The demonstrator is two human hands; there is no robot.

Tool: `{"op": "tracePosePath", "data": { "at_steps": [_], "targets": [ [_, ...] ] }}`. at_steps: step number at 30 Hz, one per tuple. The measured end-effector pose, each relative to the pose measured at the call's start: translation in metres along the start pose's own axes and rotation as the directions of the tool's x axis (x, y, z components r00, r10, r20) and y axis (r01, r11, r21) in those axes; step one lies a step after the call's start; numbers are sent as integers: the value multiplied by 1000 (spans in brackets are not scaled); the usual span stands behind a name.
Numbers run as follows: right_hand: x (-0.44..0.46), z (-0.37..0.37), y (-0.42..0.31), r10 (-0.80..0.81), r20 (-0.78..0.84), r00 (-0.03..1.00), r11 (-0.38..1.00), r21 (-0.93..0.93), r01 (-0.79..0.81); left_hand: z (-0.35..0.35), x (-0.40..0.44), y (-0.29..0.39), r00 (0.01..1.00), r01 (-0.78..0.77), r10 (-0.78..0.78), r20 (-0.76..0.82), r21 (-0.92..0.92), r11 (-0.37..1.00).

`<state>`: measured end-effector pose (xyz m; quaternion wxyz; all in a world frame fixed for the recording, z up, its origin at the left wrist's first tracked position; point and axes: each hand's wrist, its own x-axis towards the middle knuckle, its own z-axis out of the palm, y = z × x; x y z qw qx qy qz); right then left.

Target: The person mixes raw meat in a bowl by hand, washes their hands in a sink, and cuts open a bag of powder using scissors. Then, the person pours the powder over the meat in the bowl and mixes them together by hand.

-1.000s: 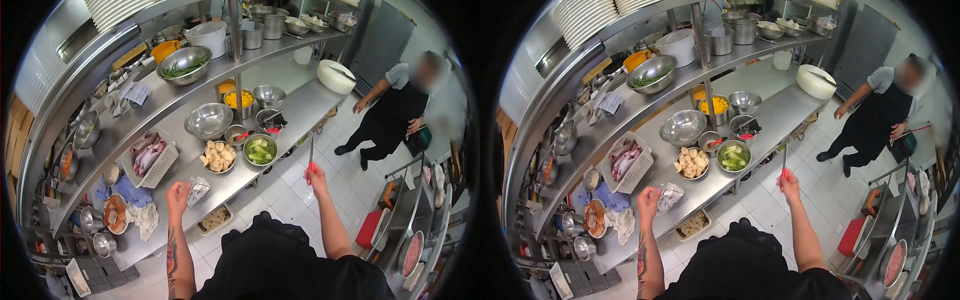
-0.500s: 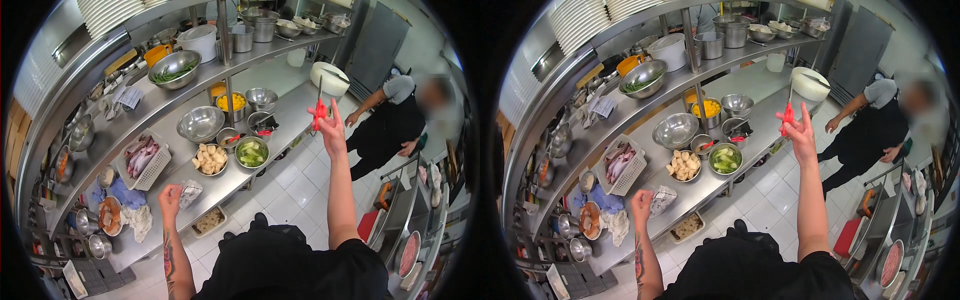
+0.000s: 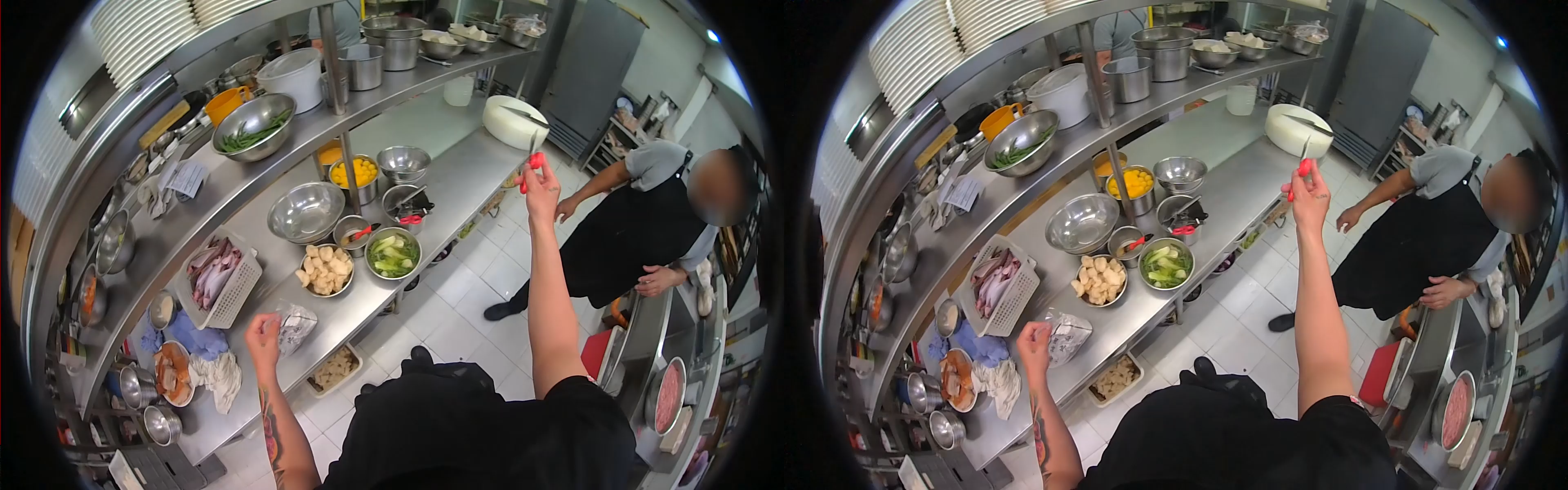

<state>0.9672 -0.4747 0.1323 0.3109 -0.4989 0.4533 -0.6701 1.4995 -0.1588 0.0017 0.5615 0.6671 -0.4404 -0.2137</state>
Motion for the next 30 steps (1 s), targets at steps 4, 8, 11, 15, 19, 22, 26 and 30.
{"op": "tracePosePath", "data": {
  "at_steps": [4,8,11,15,19,22,26,30],
  "targets": [
    [12,-30,10,252,45,967,950,-203,-238,-2,-1,-5,1000,-12,11,5,59,998],
    [42,-38,7,166,46,985,986,10,-166,-4,4,-12,998,-59,57,39,44,997],
    [70,-32,-1,-85,-31,996,996,-10,85,-4,5,-19,997,-59,58,45,27,998],
    [94,-24,-17,-262,-127,957,937,-272,220,-2,3,-16,997,-62,63,38,-26,998],
    [89,-21,-33,-198,-139,970,918,-372,134,-4,1,-17,992,-104,106,69,-28,994],
    [59,-13,-109,-123,237,964,992,11,124,-4,-4,-15,991,-98,100,93,-32,995],
    [100,-52,-134,-23,593,805,994,98,-44,-1,-6,-6,991,-65,67,115,-29,997],
    [80,-42,-107,294,374,880,946,18,-323,-1,-5,-21,991,-76,81,109,-46,996]
  ]
}}
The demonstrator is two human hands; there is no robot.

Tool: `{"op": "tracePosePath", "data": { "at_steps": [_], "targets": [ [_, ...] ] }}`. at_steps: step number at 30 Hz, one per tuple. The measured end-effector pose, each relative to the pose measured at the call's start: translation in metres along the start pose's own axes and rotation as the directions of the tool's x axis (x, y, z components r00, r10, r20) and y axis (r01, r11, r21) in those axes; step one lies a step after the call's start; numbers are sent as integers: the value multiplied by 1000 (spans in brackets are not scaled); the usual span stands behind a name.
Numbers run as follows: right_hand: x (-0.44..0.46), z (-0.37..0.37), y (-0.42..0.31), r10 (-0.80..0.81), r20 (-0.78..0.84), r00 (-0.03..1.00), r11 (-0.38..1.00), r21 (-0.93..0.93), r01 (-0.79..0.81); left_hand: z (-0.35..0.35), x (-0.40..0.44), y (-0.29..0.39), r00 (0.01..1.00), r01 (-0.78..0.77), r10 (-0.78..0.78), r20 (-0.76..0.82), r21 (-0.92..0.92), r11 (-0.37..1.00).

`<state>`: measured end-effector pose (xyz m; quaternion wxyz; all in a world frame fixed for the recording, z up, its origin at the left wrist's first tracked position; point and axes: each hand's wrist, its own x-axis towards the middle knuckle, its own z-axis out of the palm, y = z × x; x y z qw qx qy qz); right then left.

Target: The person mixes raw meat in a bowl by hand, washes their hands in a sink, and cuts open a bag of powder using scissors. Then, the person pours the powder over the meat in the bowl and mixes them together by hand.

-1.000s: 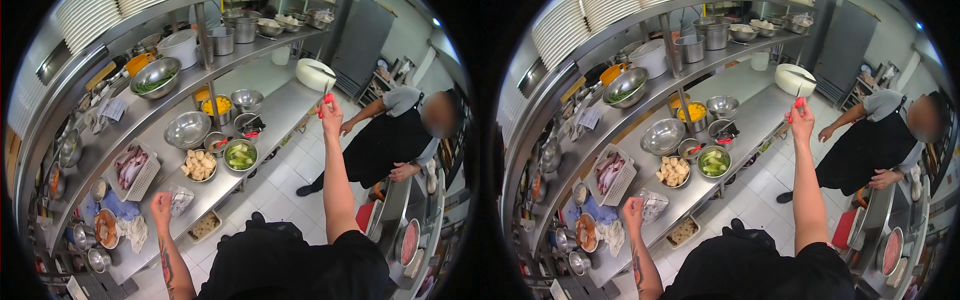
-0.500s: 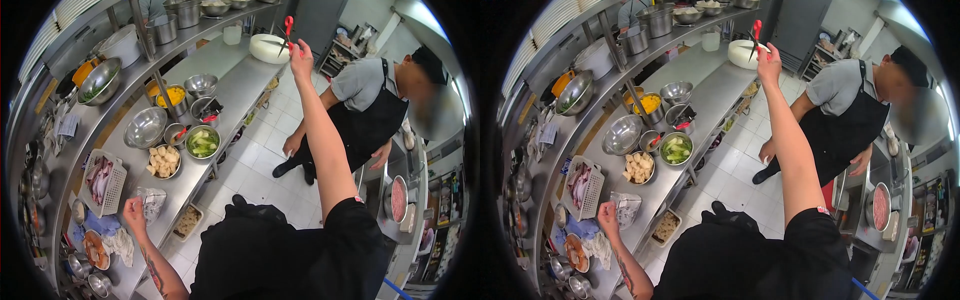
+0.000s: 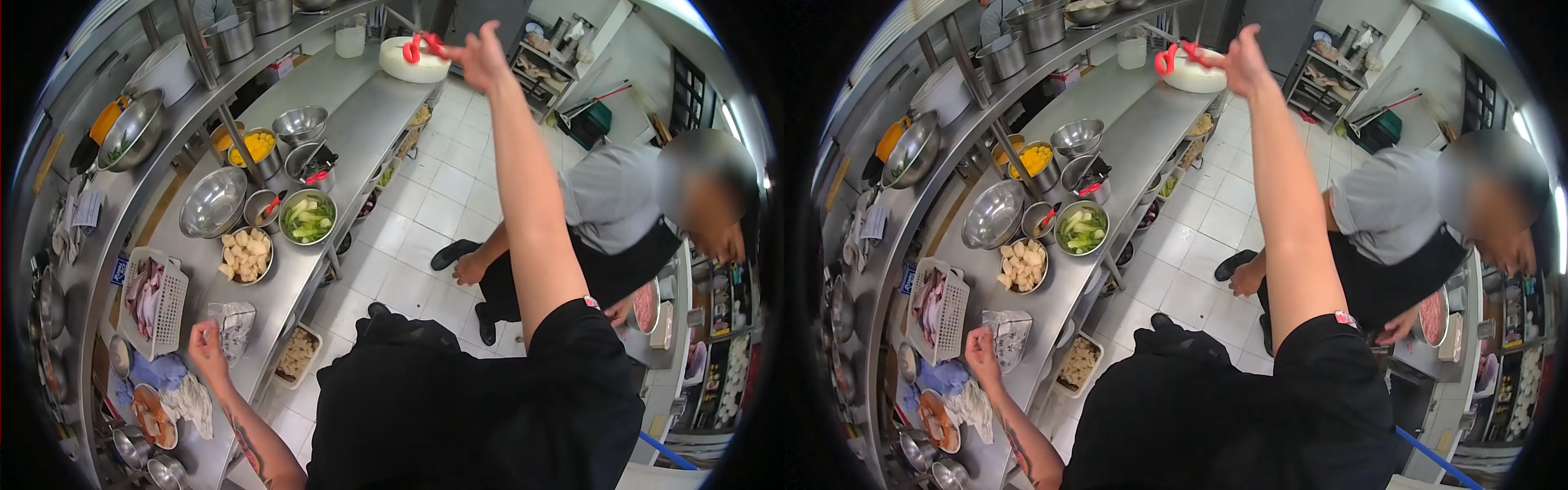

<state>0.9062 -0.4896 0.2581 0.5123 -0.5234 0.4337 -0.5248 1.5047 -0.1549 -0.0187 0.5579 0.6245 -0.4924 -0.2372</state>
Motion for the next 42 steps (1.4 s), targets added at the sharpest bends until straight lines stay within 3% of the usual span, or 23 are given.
{"op": "tracePosePath", "data": {
  "at_steps": [3,5,7,10,13,17,19,20,22,24,29,36,38,42],
  "targets": [
    [0,1,93,290,7,957,957,21,-291,2,-7,2,1000,12,-12,-7,-3,1000],
    [-6,3,162,580,-16,814,812,81,-578,1,-13,1,999,45,-45,-9,28,999],
    [-28,4,243,651,-144,745,759,100,-644,3,-16,-1,998,66,-66,17,-11,998],
    [-72,12,318,681,-162,714,728,259,-635,7,-19,-3,998,65,-64,12,-38,997],
    [-89,27,309,634,-284,719,771,167,-615,2,-17,-6,996,77,-77,40,-15,997],
    [-75,37,237,344,-341,875,927,-24,-374,4,-14,0,1000,2,-2,2,18,1000],
    [-75,54,187,-11,-329,944,997,-73,-14,3,-14,1,999,-5,4,41,18,1000],
    [-80,64,170,-116,-306,945,992,-76,98,1,-15,-1,999,-37,37,13,2,999],
    [-88,76,153,-254,-269,929,967,-83,240,3,-15,-7,995,93,-96,31,71,993],
    [-88,77,157,-308,-187,933,928,156,338,9,-13,-9,996,94,-94,10,-4,996],
    [-100,82,183,-264,-127,956,952,125,279,9,-25,3,993,110,-110,32,-5,994],
    [-99,100,154,-347,-120,930,869,332,367,14,-26,0,999,45,-44,11,-54,998],
    [-100,101,136,-322,-144,936,789,505,349,15,-29,7,986,165,-165,15,-32,986],
    [-101,117,121,-292,6,957,636,749,189,15,-32,3,982,186,-186,5,-47,981]
  ]
}}
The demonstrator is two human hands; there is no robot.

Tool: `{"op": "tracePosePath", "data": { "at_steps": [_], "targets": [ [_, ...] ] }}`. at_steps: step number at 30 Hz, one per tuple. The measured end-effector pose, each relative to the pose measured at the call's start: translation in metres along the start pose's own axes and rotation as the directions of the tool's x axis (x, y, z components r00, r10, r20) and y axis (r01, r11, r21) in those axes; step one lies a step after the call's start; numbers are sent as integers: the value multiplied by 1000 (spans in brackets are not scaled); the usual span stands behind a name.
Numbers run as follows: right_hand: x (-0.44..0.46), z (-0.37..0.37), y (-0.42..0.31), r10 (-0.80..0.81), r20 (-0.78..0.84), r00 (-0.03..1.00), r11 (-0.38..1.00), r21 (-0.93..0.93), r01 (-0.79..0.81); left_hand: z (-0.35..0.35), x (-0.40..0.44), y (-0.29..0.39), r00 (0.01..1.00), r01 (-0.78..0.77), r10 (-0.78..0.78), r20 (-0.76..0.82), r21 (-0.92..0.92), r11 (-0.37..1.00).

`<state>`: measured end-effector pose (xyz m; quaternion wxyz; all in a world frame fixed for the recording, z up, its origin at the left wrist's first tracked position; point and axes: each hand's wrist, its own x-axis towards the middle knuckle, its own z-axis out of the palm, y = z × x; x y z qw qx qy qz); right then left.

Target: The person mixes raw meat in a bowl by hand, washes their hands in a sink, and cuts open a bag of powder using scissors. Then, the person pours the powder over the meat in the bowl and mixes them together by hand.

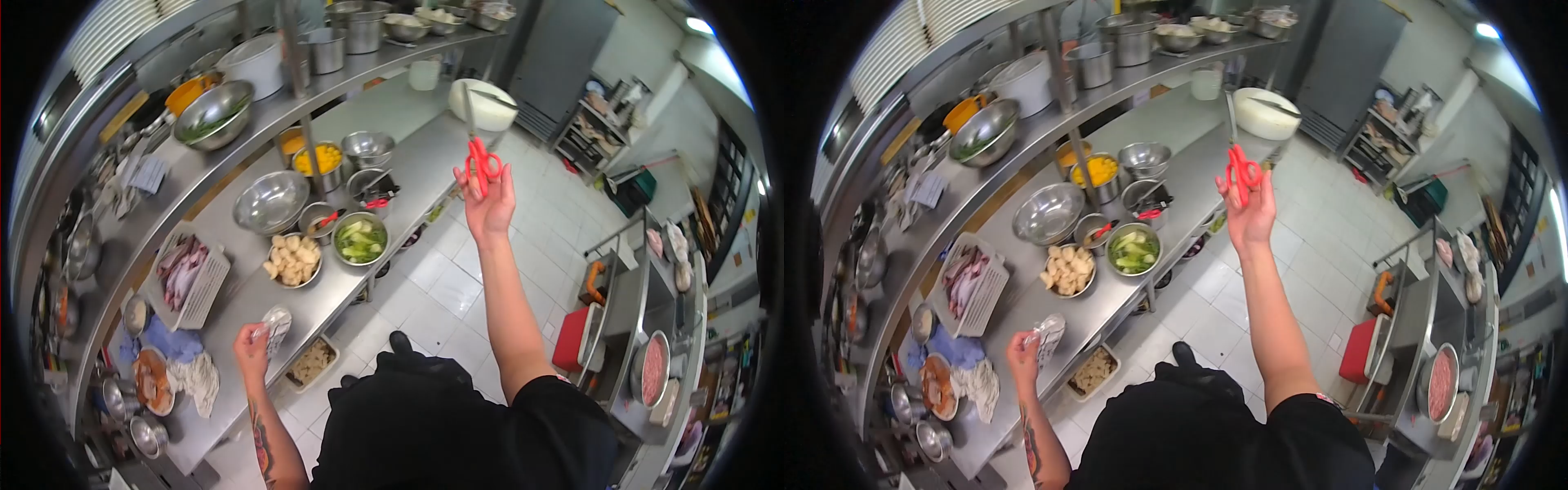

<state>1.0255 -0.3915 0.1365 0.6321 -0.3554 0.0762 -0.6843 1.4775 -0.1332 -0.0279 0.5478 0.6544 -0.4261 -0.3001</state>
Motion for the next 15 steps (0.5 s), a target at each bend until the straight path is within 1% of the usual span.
{"op": "tracePosePath", "data": {
  "at_steps": [1,2,3,4,6,7,8,9,10,11,12,13,14,15],
  "targets": [
    [-3,6,7,37,7,999,999,21,-37,1,2,-12,999,-39,39,-6,4,999],
    [-9,17,15,138,-80,987,985,117,-128,-2,0,-21,997,-68,68,-23,15,998],
    [-18,22,29,262,-156,953,950,218,-225,-4,-3,-11,998,-66,67,-17,67,996],
    [-30,19,44,337,-133,932,922,245,-299,0,-3,0,998,-56,58,-17,118,991],
    [-61,13,73,513,32,858,785,387,-484,-1,0,-1,998,-12,20,-54,146,989],
    [-79,16,89,563,65,824,741,403,-538,-2,3,12,997,6,8,-75,181,983],
    [-96,18,101,665,110,739,638,431,-638,-3,8,28,996,15,4,-88,212,977],
    [-110,20,111,747,153,647,530,450,-719,-5,14,35,994,-5,27,-107,201,980],
    [-122,24,121,795,248,554,405,463,-788,-8,21,42,991,-33,57,-118,190,981],
    [-130,28,130,821,338,459,280,462,-842,-10,26,54,988,-23,53,-147,200,979],
    [-135,33,138,822,360,440,258,455,-853,-13,30,67,993,27,10,-118,305,952],
    [-139,39,145,847,411,338,190,359,-914,-15,34,75,995,74,-40,-92,405,911],
    [-141,41,150,863,450,230,121,258,-958,-14,40,72,992,86,-42,-116,411,907],
    [-140,36,160,859,466,213,102,251,-962,-14,45,63,990,-64,107,-90,388,919]
  ]
}}
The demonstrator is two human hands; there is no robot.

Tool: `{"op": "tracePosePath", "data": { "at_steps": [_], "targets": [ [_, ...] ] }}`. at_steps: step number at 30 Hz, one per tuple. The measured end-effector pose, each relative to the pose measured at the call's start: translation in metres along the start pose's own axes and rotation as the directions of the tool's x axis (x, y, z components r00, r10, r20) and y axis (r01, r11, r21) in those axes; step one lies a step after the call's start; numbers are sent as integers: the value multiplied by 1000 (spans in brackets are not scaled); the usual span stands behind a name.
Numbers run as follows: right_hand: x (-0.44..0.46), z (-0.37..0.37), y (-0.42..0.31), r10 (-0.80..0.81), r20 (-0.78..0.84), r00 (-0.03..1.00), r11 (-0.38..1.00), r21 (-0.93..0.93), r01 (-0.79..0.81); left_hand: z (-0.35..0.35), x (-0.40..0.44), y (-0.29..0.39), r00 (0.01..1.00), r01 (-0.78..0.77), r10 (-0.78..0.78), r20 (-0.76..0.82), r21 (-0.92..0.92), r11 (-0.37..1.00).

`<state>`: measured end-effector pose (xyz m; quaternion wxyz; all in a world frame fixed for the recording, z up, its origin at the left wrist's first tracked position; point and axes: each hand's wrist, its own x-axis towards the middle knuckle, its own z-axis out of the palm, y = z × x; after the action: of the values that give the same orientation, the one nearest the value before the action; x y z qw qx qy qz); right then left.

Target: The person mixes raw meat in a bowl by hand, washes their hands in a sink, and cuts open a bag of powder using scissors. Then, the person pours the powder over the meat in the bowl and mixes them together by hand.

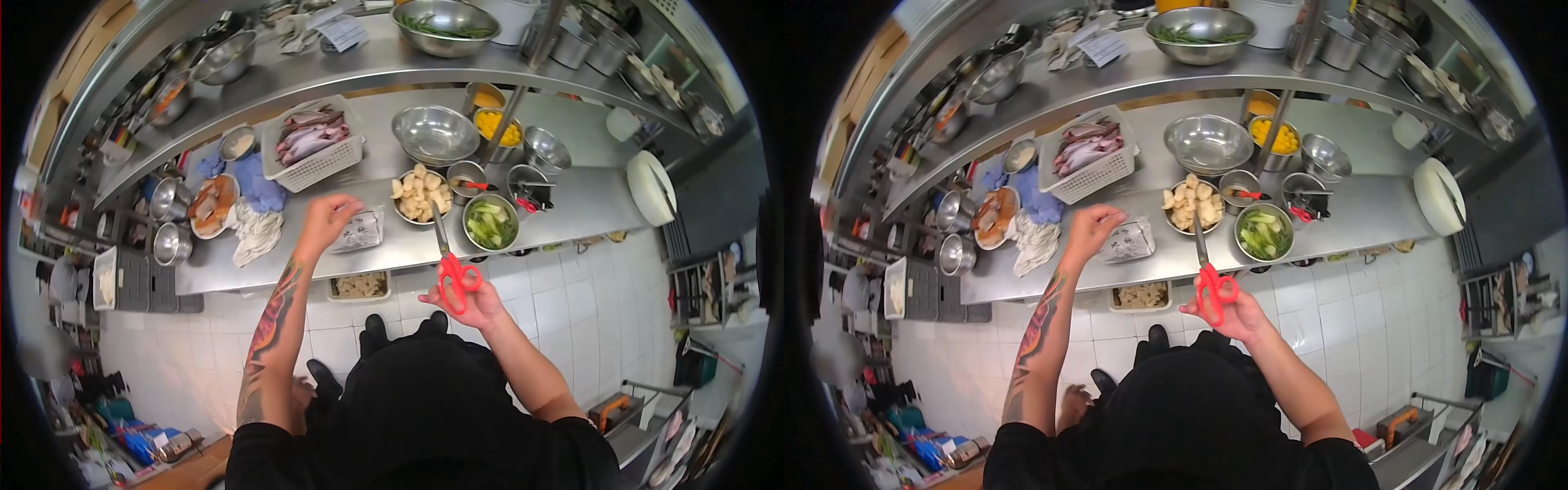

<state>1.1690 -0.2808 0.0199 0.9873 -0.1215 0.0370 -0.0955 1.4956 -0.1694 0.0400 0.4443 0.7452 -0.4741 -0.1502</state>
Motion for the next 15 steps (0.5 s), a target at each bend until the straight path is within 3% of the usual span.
{"op": "tracePosePath", "data": {
  "at_steps": [1,2,3,4,6,8,10,12,15],
  "targets": [
    [8,-12,-2,84,40,996,977,-201,-75,1,2,-8,989,-145,144,-35,-38,989],
    [14,-18,-2,174,66,982,909,-394,-135,-5,4,-7,991,-129,128,-49,-24,991],
    [19,-4,-4,163,-31,986,852,-499,-156,-14,6,-4,995,-95,95,-2,-2,995],
    [25,-10,-7,186,-15,982,850,-499,-169,-21,6,-2,997,-65,64,41,24,998],
    [36,-35,-17,230,-160,960,609,-746,-270,-21,0,-3,994,-94,96,-54,31,995],
    [41,-48,-18,244,-201,949,552,-776,-307,-20,-2,-5,996,-86,86,2,79,993],
    [45,-48,-17,163,-180,970,537,-808,-240,-21,-1,-12,998,-69,68,16,64,996],
    [53,-57,-16,98,-155,983,502,-845,-183,-20,-1,-13,996,75,-76,-39,-13,997],
    [70,-68,-21,9,-108,994,474,-875,-100,-24,4,-14,999,-39,40,-32,32,999]
  ]
}}
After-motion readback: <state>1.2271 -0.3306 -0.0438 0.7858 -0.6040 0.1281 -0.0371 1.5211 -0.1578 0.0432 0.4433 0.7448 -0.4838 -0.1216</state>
